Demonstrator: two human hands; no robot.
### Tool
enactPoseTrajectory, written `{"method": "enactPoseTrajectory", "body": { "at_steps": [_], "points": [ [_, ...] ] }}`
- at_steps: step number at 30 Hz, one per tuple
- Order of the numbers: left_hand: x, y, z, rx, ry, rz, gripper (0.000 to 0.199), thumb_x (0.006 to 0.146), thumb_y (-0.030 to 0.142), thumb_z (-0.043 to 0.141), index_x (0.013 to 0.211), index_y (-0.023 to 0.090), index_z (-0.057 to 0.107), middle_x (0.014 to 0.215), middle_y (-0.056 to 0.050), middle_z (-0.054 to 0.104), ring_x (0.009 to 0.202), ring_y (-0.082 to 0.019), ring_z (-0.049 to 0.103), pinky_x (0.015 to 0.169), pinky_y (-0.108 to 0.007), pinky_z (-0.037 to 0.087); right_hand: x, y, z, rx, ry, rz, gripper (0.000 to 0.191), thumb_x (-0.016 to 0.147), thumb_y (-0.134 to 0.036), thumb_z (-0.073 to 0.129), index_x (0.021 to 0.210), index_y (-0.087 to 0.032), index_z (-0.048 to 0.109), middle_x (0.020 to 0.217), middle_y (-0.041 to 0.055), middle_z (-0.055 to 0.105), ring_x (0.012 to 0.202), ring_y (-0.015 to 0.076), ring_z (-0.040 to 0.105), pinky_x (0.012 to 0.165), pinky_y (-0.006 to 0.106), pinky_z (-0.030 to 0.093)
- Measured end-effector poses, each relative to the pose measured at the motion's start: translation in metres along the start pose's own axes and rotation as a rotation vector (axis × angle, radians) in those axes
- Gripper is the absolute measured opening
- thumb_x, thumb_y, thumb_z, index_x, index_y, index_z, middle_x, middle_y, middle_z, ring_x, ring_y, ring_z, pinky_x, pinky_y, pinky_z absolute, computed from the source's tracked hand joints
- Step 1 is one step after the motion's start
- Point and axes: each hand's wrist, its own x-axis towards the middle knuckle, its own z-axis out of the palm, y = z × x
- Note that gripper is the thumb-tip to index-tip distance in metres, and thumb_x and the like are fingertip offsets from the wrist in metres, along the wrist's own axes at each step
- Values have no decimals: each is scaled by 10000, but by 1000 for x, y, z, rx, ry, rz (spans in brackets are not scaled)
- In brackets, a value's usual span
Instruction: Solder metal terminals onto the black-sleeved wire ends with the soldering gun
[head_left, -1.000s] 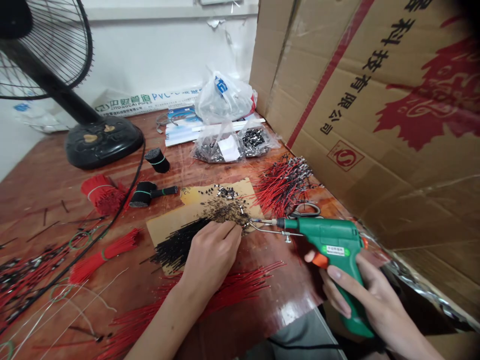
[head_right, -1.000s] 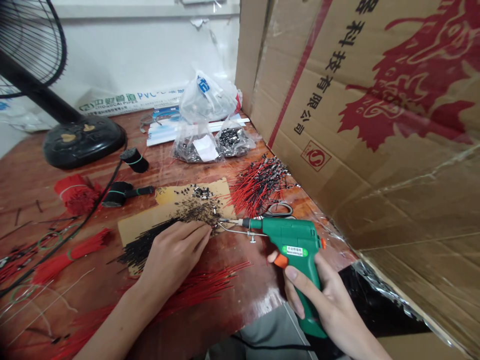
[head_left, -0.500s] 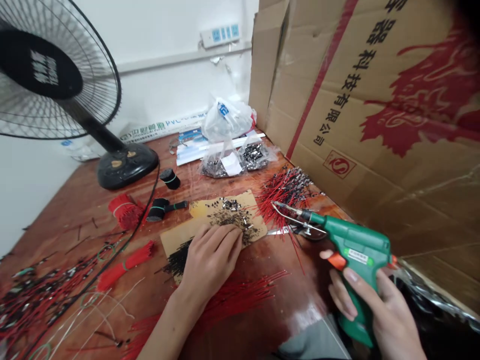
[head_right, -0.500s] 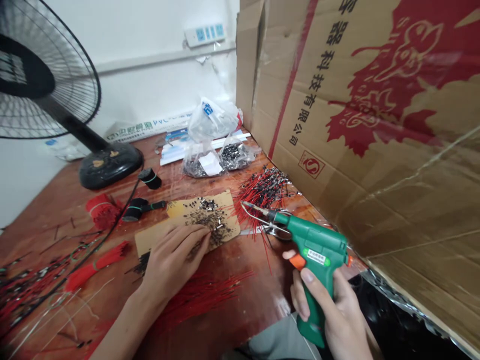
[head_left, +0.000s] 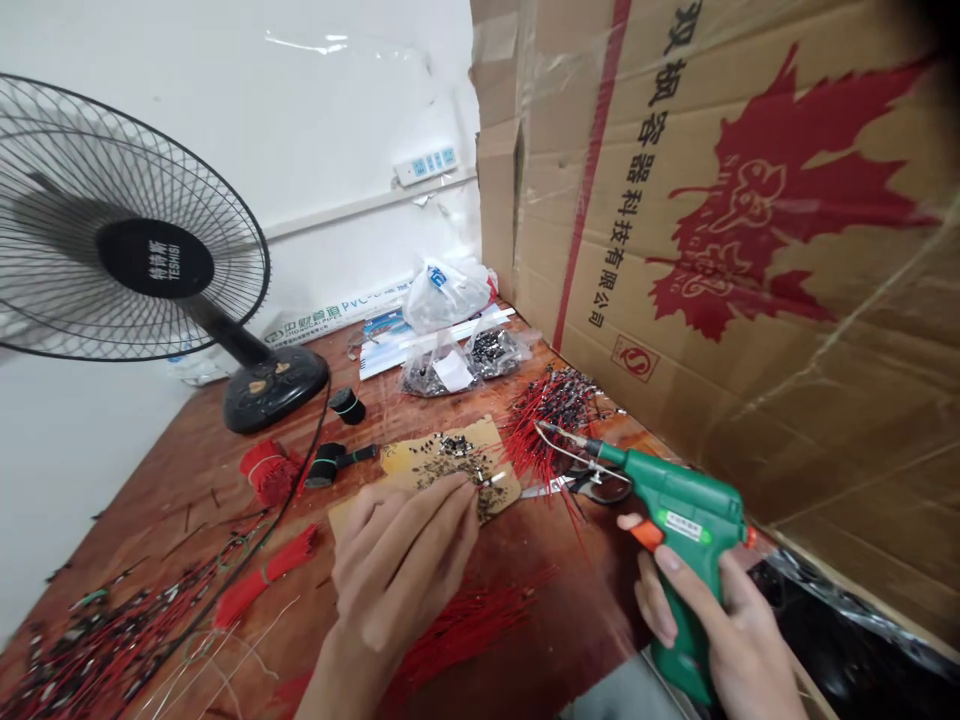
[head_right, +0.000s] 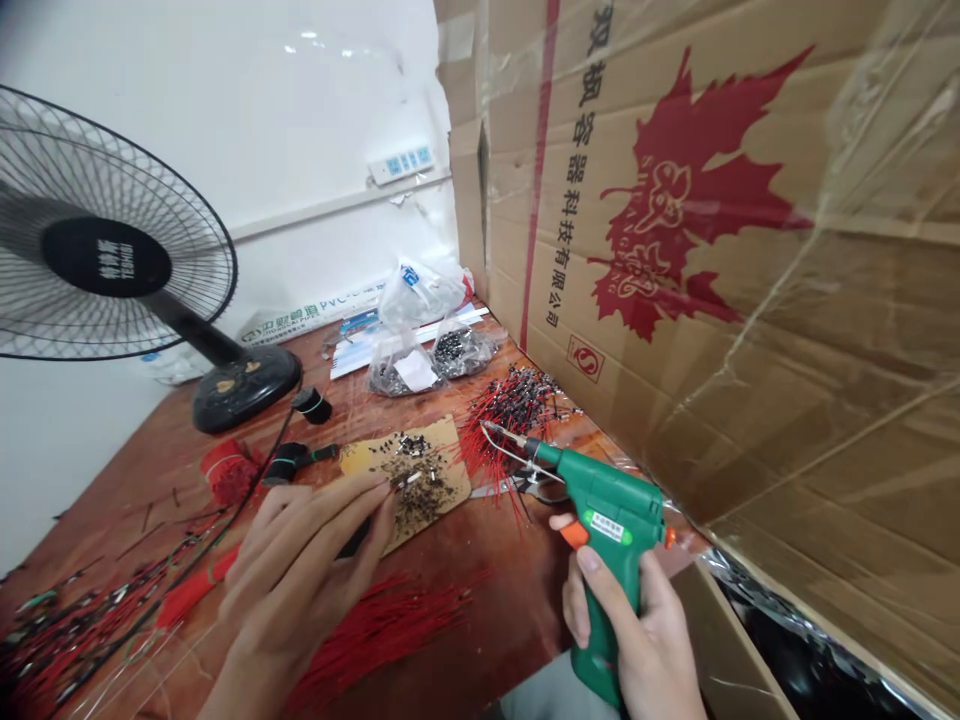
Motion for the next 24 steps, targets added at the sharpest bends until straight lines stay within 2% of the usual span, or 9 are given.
{"method": "enactPoseTrajectory", "body": {
  "at_steps": [2,4,7,9,11,13,15,17,24],
  "points": [
    [15,8,26,-118,43,-51,193,822,108,732,989,192,685,944,-37,768,764,-154,684,691,-320,457,-1,0,6,10,72,-21,288,936,-361,659,1126,-166,565,531,-37,511,471,119,476,492,242,401],
    [31,15,56,-160,-72,-126,129,911,145,636,1021,188,688,1028,-44,755,894,-170,679,783,-352,451,-2,0,10,5,159,-59,313,925,-365,672,1145,-161,583,532,-35,516,486,122,482,514,248,409],
    [44,14,87,-189,-361,-217,206,997,242,526,1121,219,689,1192,-44,703,1071,-207,623,865,-397,414,-3,-1,14,-1,232,-94,325,917,-372,674,1158,-166,600,532,-30,523,500,129,485,526,256,413],
    [39,3,87,-224,-468,-282,230,1019,268,487,1137,247,684,1231,-25,683,1126,-205,592,921,-407,389,-3,-1,15,-4,248,-97,291,905,-378,685,1097,-176,600,528,-27,529,502,135,488,523,261,416],
    [24,-13,75,-230,-530,-383,225,1027,282,470,1096,246,681,1182,-17,695,1104,-201,593,920,-400,385,-3,-1,14,-26,255,-101,269,893,-388,698,1028,-186,582,523,-26,537,503,144,500,521,269,422],
    [3,-27,59,-215,-636,-455,187,1008,296,510,1093,237,666,1120,-21,706,1065,-214,606,901,-400,391,-4,0,13,-61,250,-108,277,898,-394,693,1039,-185,577,525,-28,542,503,146,506,525,273,422],
    [-16,-36,50,-227,-757,-458,174,976,326,573,1097,236,658,1124,-27,699,1082,-234,603,900,-406,391,-5,0,12,-102,234,-123,303,921,-394,667,1110,-172,582,533,-30,545,504,143,507,532,275,422],
    [-29,-37,48,-234,-830,-415,180,962,346,594,1104,256,661,1138,-23,686,1094,-240,596,902,-411,381,-6,0,13,-147,225,-147,322,940,-394,644,1152,-159,582,542,-29,554,503,142,510,542,279,428],
    [-34,-29,56,-205,-829,-348,132,972,297,551,1023,225,651,1081,-44,679,1051,-243,588,867,-417,349,-9,-2,17,-121,250,-153,241,930,-386,668,939,-200,515,547,-33,563,498,135,511,546,279,420]
  ]
}}
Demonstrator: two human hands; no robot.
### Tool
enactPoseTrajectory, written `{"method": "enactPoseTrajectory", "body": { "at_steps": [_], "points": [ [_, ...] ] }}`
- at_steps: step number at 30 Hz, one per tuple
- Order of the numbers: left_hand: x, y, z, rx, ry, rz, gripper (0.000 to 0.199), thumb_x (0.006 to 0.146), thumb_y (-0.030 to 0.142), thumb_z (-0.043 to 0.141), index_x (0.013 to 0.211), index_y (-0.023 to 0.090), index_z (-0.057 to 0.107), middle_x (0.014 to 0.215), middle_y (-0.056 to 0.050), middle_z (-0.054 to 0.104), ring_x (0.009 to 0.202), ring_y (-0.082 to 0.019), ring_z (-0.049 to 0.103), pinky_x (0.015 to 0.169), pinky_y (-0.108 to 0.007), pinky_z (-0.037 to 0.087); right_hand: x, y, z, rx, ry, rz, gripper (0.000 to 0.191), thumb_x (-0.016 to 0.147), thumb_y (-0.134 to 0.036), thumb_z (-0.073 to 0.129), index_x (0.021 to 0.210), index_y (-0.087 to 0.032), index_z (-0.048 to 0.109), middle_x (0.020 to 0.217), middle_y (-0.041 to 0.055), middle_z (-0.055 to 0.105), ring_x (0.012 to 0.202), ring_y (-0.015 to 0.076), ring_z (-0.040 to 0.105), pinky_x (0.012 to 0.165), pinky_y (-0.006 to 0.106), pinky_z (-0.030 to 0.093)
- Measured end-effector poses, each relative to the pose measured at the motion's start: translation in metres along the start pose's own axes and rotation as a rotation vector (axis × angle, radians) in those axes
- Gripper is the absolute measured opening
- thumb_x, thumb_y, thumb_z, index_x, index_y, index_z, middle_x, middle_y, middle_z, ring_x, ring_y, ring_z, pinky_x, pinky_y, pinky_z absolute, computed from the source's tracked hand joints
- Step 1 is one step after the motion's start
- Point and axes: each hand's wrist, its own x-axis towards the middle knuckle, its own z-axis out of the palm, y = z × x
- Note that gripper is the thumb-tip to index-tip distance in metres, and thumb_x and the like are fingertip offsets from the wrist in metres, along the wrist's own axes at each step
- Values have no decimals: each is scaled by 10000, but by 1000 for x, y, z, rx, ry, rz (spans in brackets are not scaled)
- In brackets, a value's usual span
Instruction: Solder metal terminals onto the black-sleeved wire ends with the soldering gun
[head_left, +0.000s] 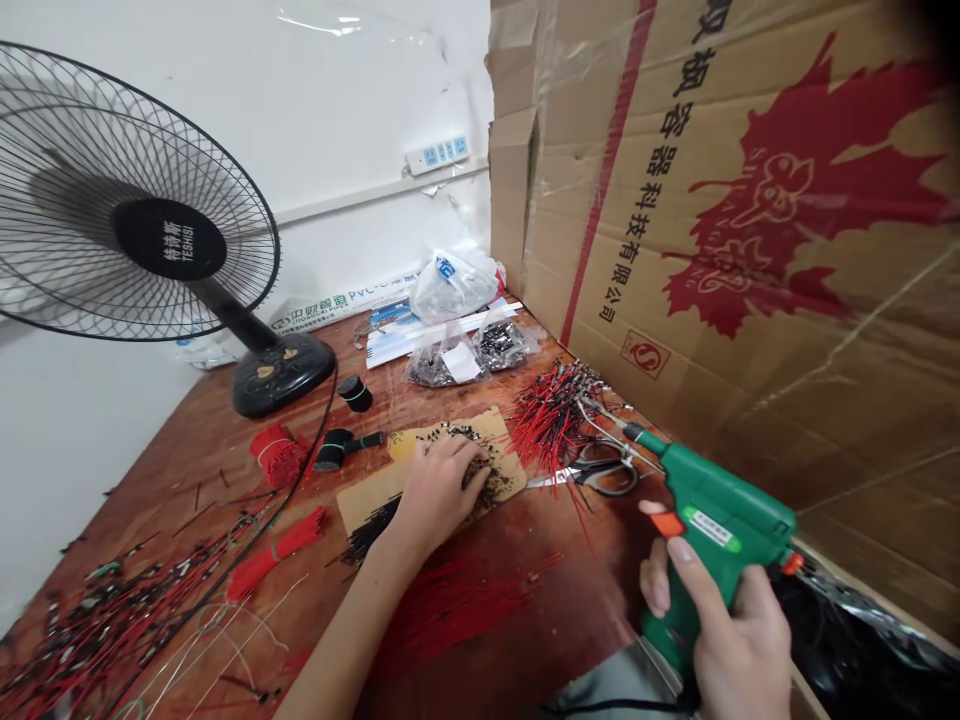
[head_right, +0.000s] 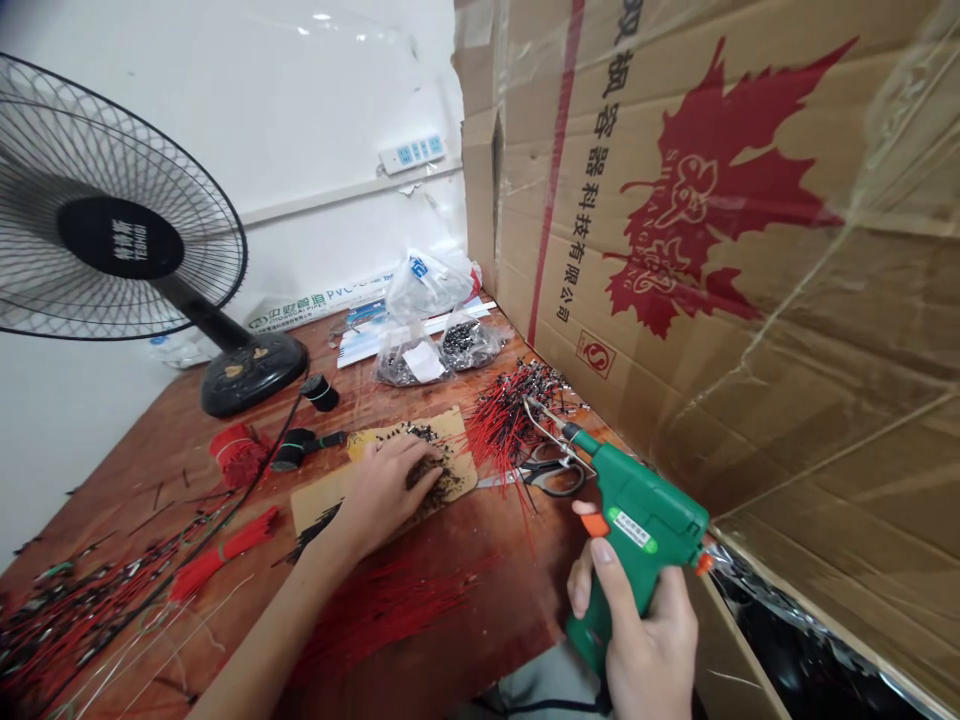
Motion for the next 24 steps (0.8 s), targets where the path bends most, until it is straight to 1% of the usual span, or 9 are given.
{"method": "enactPoseTrajectory", "body": {
  "at_steps": [2,4,6,12,15,18,20,22,24],
  "points": [
    [-2,-1,0,-8,19,24,119,959,271,547,1008,217,641,1066,-52,685,1038,-241,592,869,-415,347,-1,-2,1,26,-7,6,235,939,-381,652,1032,-189,553,548,-33,550,497,134,494,531,272,401],
    [-5,-3,1,-25,47,35,102,937,235,550,991,217,635,1042,-44,696,1008,-231,603,867,-411,345,-2,-4,2,42,-6,16,314,947,-371,640,1182,-173,575,549,-33,537,507,135,486,535,272,395],
    [-8,-4,1,-52,69,35,101,912,201,558,975,225,633,1021,-22,705,983,-217,614,858,-404,342,-3,-5,3,48,-3,16,359,948,-368,638,1239,-165,580,553,-29,535,522,136,492,548,274,397],
    [-19,-2,-4,-159,102,26,129,857,167,590,955,238,633,993,10,712,950,-203,620,807,-372,337,-4,-5,4,110,-21,20,354,949,-353,636,1248,-173,576,554,-30,529,505,130,475,540,280,389],
    [-26,2,-5,-217,112,15,167,854,183,612,1012,236,619,1016,7,707,922,-195,615,818,-372,341,-4,-6,4,135,-31,33,349,950,-332,636,1252,-168,572,557,-27,532,502,126,470,537,279,373],
    [-32,3,-3,-259,94,8,230,874,192,613,1097,249,611,1047,5,695,953,-190,614,844,-375,342,-5,-8,4,130,-36,15,334,951,-324,635,1243,-171,576,552,-27,531,507,131,471,538,282,369],
    [-34,3,-1,-267,81,-2,246,894,215,613,1135,265,618,1030,8,688,964,-189,612,842,-372,342,-5,-9,5,135,-33,5,321,951,-321,636,1232,-177,581,544,-30,521,508,135,469,537,283,371],
    [-35,3,0,-260,71,-23,223,913,248,615,1133,273,637,1005,6,682,957,-191,608,834,-372,342,-6,-9,6,142,-30,1,315,950,-310,637,1231,-180,583,544,-28,524,505,134,467,531,282,367],
    [-35,3,2,-248,69,-47,161,922,278,620,1076,264,666,986,0,680,943,-195,605,829,-374,342,-6,-9,6,137,-31,2,305,953,-306,630,1228,-182,583,543,-27,524,505,133,473,528,280,368]
  ]
}}
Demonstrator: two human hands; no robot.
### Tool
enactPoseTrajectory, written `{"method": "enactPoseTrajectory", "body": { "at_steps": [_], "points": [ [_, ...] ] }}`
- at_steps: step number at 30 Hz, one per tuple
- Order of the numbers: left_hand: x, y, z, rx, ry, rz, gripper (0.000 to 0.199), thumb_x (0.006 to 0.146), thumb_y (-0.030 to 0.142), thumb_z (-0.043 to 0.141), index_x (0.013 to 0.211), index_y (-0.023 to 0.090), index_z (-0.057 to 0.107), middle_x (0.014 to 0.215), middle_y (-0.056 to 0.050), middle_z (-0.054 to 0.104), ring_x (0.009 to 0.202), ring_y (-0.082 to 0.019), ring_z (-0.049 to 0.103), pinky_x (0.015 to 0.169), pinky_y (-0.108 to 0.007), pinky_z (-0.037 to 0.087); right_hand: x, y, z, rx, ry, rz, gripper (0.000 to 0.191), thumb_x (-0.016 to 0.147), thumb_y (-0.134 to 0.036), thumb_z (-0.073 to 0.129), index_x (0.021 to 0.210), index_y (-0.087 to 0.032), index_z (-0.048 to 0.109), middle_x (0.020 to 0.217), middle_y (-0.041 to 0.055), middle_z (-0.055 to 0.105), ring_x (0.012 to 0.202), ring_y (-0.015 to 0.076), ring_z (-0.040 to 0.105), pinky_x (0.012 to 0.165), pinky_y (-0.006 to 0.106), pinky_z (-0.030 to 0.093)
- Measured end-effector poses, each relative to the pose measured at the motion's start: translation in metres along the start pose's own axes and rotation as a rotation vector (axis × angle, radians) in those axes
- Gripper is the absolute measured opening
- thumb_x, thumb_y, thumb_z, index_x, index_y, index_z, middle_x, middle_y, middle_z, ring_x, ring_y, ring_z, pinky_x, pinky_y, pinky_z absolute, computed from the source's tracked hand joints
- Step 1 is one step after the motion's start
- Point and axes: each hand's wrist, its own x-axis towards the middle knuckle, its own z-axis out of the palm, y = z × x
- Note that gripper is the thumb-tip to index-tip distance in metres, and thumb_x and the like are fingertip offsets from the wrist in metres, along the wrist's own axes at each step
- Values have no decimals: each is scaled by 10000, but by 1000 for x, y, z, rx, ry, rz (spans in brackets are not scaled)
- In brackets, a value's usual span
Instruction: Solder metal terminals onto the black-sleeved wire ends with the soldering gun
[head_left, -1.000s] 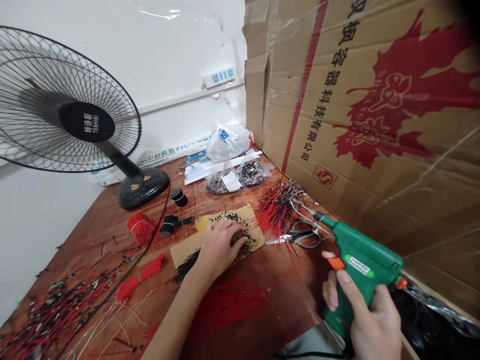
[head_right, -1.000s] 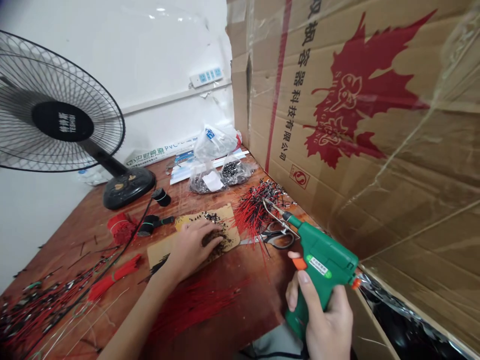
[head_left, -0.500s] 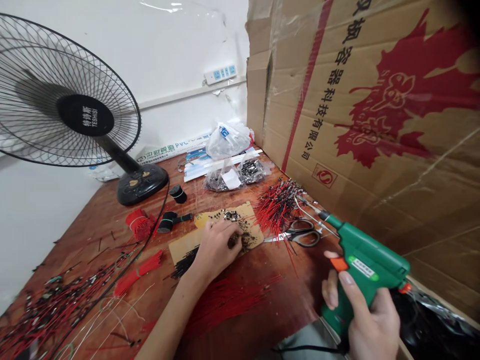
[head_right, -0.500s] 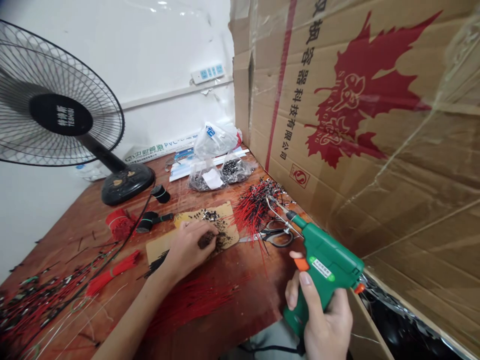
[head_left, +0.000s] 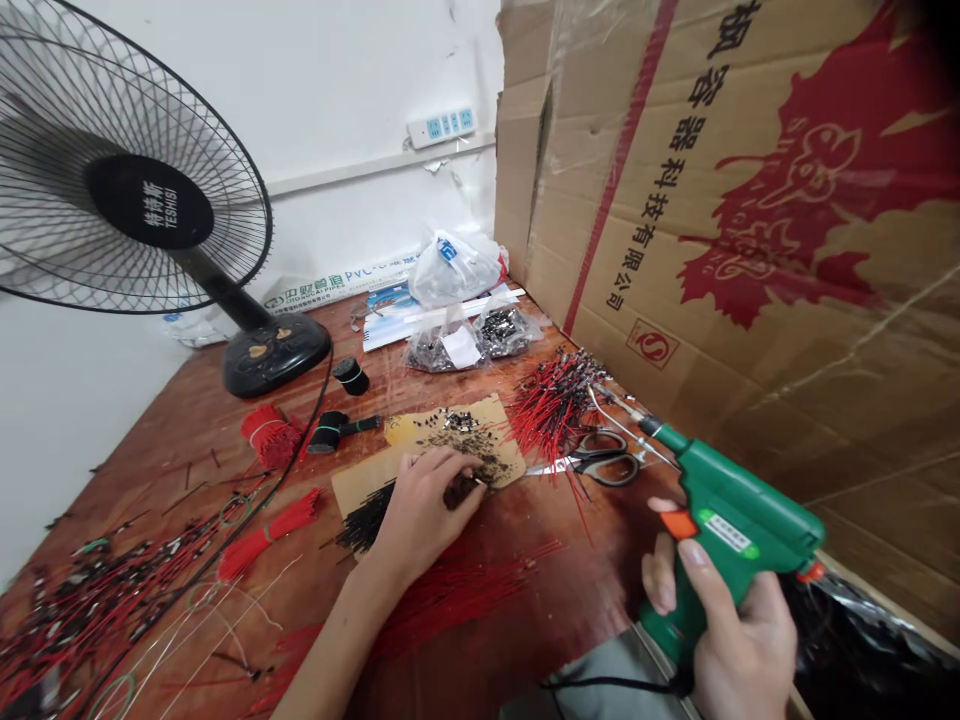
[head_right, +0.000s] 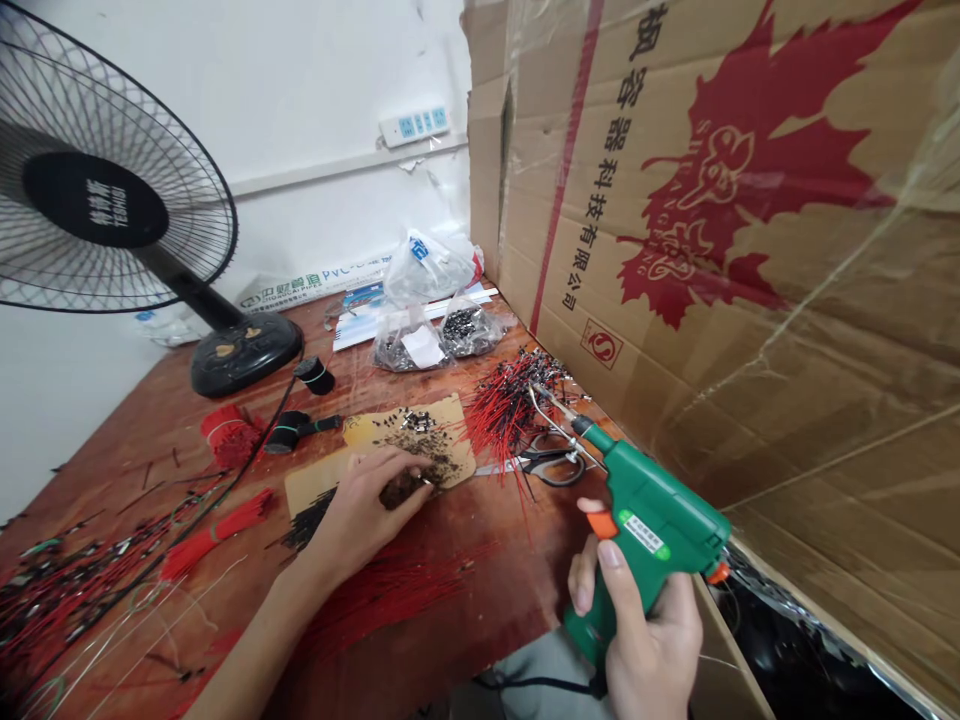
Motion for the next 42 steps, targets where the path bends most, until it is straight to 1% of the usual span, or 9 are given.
{"method": "enactPoseTrajectory", "body": {
  "at_steps": [5,10,14,18,20,26,31,36,42],
  "points": [
    [0,-1,3,11,-7,-43,113,946,309,603,923,237,687,938,-5,683,900,-195,603,805,-374,331,-1,0,3,-26,30,-1,280,971,-338,610,1207,-187,588,548,-36,511,486,130,458,519,287,369],
    [-1,-1,7,4,-16,-41,156,975,324,566,913,228,672,903,0,678,848,-182,591,799,-370,321,-1,4,0,-36,36,-41,273,982,-369,596,1181,-183,597,546,-33,513,506,138,468,523,283,357],
    [-4,1,11,4,42,-49,108,975,278,567,965,229,663,936,0,689,894,-181,607,808,-364,314,1,7,-7,-64,-11,-77,219,951,-303,647,1135,-193,603,572,-24,527,609,161,523,577,288,369],
    [-6,3,11,5,65,-64,101,962,257,580,960,233,678,943,-8,707,894,-182,623,803,-355,317,-6,8,-9,-115,-54,-113,285,951,-314,646,1195,-172,603,579,-25,534,557,145,490,589,301,384],
    [-6,3,10,22,66,-64,134,970,268,566,958,241,697,957,-14,715,891,-183,628,799,-353,317,-12,6,-8,-122,-95,-74,349,946,-345,649,1234,-157,593,567,-26,535,525,141,476,570,299,381],
    [-6,4,11,71,88,-61,187,983,244,533,970,247,720,1008,-27,727,932,-202,634,789,-364,304,-16,-4,-6,-53,-262,220,416,922,-402,666,1233,-136,589,547,-46,485,490,106,394,512,246,311],
    [-8,4,10,66,79,-69,175,973,216,540,997,250,710,1031,-23,725,949,-204,633,791,-372,306,3,0,-2,-119,-357,169,473,940,-429,634,1301,-136,547,546,-40,522,504,124,433,521,250,341],
    [-8,2,11,46,63,-57,194,982,214,514,1035,241,699,1044,-38,709,944,-196,622,807,-365,328,7,5,2,-134,-322,141,451,936,-419,642,1258,-117,551,543,-45,518,488,113,426,499,235,329],
    [-8,3,12,59,51,-22,209,983,200,500,1041,231,699,1044,-50,690,944,-193,605,802,-362,319,3,5,1,-161,-326,127,395,964,-397,611,1238,-122,541,561,-42,524,498,118,460,523,251,384]
  ]
}}
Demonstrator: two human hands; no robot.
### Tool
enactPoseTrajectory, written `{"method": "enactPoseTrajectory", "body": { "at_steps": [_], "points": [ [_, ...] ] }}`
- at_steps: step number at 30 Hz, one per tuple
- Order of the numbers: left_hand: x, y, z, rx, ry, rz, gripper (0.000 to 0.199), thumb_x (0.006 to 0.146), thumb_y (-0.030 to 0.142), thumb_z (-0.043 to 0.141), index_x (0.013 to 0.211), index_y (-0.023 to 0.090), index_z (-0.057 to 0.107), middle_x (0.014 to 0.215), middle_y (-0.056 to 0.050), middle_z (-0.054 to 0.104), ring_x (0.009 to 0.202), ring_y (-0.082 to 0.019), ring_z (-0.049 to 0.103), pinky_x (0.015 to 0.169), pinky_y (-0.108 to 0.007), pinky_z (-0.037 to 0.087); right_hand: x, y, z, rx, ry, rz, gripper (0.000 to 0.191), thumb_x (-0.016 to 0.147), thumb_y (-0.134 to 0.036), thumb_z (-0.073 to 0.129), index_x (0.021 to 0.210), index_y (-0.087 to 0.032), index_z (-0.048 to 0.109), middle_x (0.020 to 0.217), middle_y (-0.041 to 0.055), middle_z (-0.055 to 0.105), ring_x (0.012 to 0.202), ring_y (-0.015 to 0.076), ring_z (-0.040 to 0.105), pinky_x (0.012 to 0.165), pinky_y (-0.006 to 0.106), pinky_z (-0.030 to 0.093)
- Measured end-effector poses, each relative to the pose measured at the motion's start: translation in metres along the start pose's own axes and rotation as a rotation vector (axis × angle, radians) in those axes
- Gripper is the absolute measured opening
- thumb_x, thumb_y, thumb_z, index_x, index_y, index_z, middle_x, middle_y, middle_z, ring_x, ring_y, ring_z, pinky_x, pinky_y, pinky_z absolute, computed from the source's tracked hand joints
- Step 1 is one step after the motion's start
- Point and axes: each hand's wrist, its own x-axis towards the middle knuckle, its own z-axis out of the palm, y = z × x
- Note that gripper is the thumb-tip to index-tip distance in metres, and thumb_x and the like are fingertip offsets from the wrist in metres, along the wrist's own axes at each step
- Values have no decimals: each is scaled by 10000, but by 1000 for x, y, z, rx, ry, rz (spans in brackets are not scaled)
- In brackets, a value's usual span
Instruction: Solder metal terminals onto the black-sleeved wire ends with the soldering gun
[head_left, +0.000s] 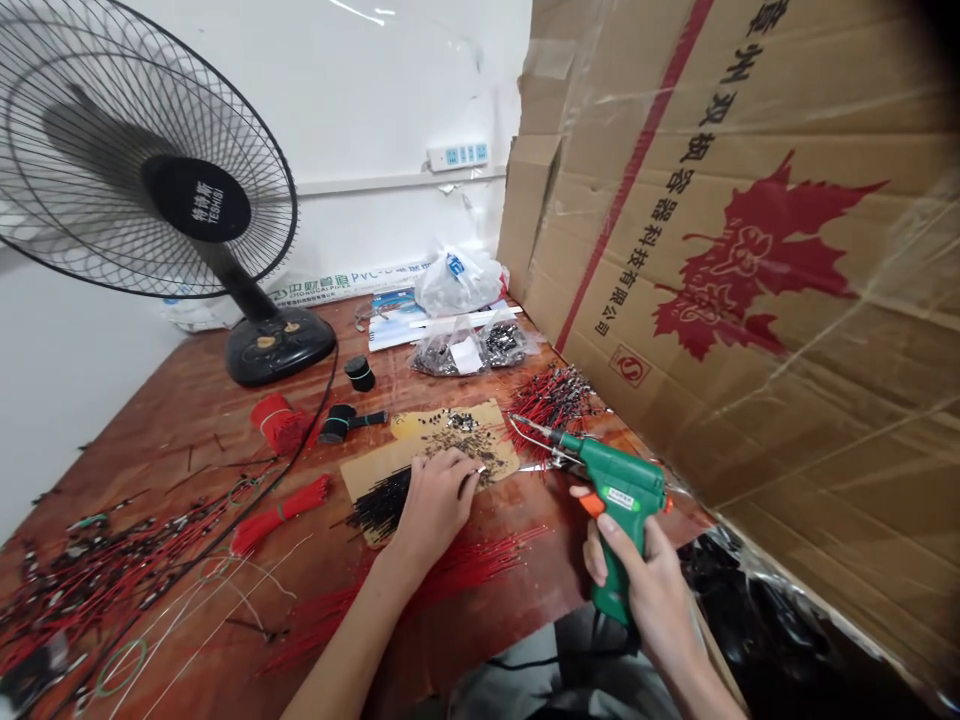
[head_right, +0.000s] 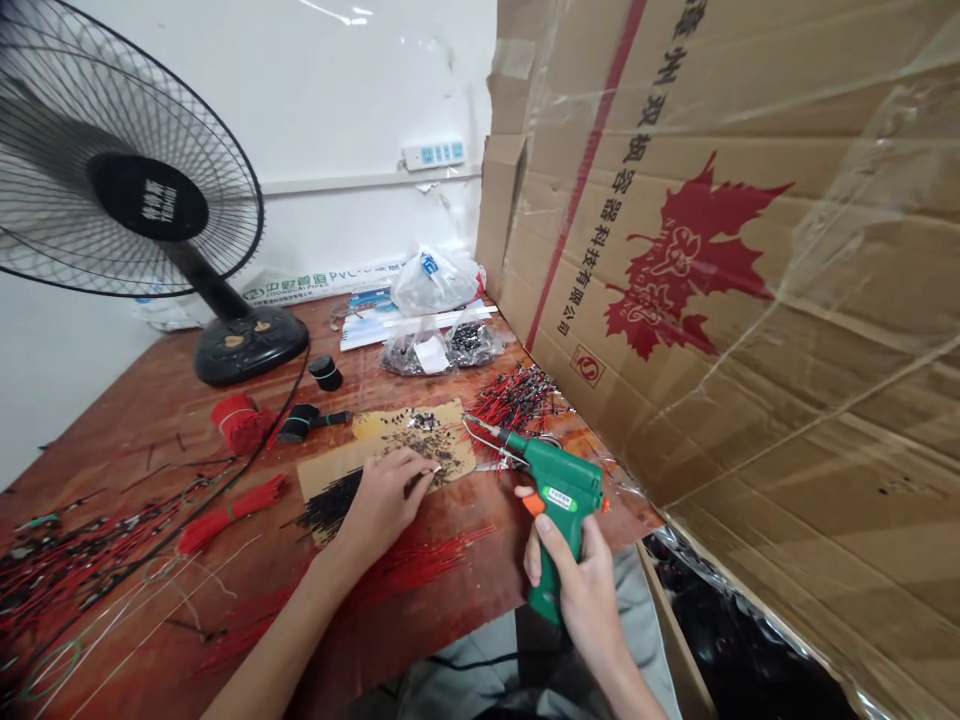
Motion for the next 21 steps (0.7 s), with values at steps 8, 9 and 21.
{"method": "enactPoseTrajectory", "body": {
  "at_steps": [8,9,21],
  "points": [
    [-2,2,2,27,39,40,167,1015,191,438,1005,206,604,1048,-30,646,941,-181,570,817,-367,310,0,7,-1,-25,83,-11,389,939,-405,645,1227,-155,565,559,-36,530,488,125,457,491,248,385],
    [-2,1,1,25,35,49,176,1024,194,423,1017,206,598,1065,-33,639,958,-183,567,816,-365,313,0,7,-1,-23,82,-12,388,938,-402,646,1230,-160,567,558,-35,530,490,126,457,496,251,386],
    [-2,-4,2,-101,196,48,157,964,215,598,1103,252,663,989,5,740,874,-169,646,813,-347,384,1,10,2,2,86,-30,273,967,-365,613,1158,-179,559,551,-39,511,486,118,458,496,251,384]
  ]
}}
